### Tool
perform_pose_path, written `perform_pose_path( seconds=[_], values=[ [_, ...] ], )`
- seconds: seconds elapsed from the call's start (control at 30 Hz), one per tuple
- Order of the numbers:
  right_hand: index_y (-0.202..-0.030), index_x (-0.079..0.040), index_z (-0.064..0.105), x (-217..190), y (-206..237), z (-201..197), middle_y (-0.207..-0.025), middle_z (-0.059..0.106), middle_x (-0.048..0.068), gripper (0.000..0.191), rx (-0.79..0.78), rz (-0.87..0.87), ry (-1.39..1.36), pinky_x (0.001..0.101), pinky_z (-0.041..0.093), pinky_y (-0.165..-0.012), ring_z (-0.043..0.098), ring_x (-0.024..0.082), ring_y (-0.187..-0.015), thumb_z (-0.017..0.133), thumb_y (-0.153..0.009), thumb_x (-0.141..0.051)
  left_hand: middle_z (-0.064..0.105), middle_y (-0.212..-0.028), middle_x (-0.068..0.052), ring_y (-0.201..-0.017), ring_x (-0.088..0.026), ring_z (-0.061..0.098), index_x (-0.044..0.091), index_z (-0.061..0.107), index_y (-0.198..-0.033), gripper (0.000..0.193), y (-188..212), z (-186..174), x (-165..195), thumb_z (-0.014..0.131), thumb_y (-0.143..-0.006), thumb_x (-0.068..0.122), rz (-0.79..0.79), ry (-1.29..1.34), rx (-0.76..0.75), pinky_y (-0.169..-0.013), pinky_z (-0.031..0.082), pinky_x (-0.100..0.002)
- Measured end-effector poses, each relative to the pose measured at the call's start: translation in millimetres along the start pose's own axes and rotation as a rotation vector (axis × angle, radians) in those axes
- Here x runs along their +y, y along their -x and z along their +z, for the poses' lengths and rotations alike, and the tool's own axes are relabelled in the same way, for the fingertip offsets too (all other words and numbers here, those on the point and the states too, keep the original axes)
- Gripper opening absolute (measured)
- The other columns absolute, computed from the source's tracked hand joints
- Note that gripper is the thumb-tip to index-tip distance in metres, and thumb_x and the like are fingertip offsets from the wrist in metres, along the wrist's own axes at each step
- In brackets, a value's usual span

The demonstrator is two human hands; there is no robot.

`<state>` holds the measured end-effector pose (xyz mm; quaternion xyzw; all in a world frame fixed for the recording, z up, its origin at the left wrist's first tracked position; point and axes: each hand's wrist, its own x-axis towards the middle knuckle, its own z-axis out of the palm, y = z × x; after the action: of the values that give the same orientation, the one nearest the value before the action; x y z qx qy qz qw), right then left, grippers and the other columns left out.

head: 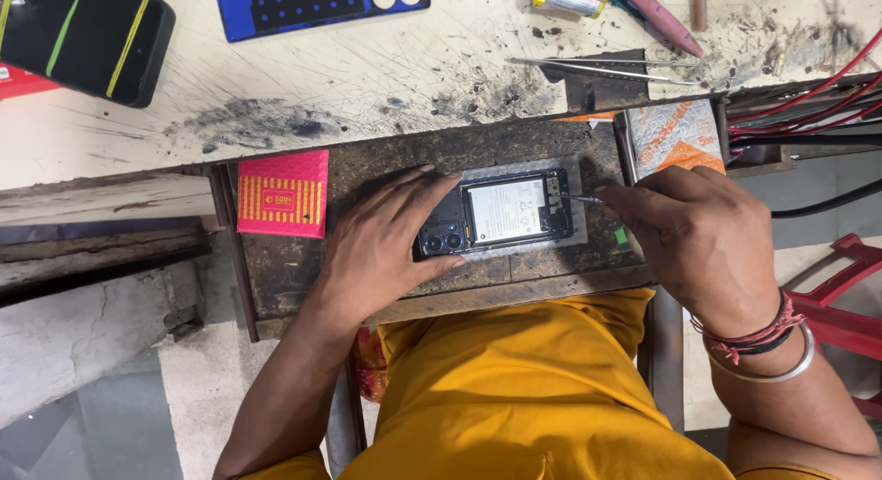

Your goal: The person removes the back cover from a blue smartphone and pries it open by hand, then uses a screwdriver to unscrew and work on the phone's internal components at a repair workbench. They set the cover aside and continue manipulating the exposed internals with the screwdriver and fingers.

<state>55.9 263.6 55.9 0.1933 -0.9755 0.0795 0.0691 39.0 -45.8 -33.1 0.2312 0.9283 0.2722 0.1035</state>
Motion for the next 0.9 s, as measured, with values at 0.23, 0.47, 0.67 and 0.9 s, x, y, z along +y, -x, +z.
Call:
perform_pose_path(
  seconds=[0.23,0.47,0.67,0.9],
  values=[
    [-0.098,-0.018,0.082,-8.1,-6.0,-8.0,-0.078,0.065,0.002,0.017,-0.003,-0.059,0.060,0.0368,0.052,-0.064,0.065,0.024,-0.074,0.082,-0.082,-0.014,0.055,-0.147,-0.015,-0.138,-0.031,0.051,0.018,0.041,-0.152,0.098,4.1,-1.7,-0.9,0.086,-0.072,0.054,0.060,-0.004,0.060,-0.114,0.042,-0.045],
    [-0.094,-0.017,0.081,-17.7,-15.1,-13.2,-0.074,0.065,0.003,0.015,-0.006,-0.053,0.075,0.0373,0.052,-0.062,0.065,0.025,-0.072,0.083,-0.079,-0.014,0.055,-0.147,-0.016,-0.138,-0.032,0.051,0.018,0.040,-0.153,0.099,3.3,-3.6,0.6,0.085,-0.072,0.054,0.058,0.022,0.061,-0.113,0.042,-0.045],
    [-0.094,-0.017,0.082,-22.6,-20.2,-18.1,-0.075,0.066,0.002,0.017,-0.024,-0.070,0.092,0.0365,0.052,-0.060,0.065,0.024,-0.072,0.083,-0.078,-0.014,0.055,-0.147,-0.015,-0.137,-0.032,0.051,0.018,0.040,-0.153,0.100,2.8,-3.1,-0.2,0.085,-0.072,0.055,0.042,0.014,0.035,-0.113,0.041,-0.047],
    [-0.094,-0.017,0.081,-24.7,-20.6,-18.6,-0.076,0.066,0.002,0.014,-0.015,-0.078,0.102,0.0365,0.052,-0.063,0.065,0.024,-0.073,0.082,-0.080,-0.014,0.055,-0.149,-0.015,-0.138,-0.031,0.052,0.018,0.043,-0.152,0.099,4.7,0.4,-2.5,0.081,-0.070,0.059,0.069,0.018,0.067,-0.114,0.043,-0.046]
  ],
)
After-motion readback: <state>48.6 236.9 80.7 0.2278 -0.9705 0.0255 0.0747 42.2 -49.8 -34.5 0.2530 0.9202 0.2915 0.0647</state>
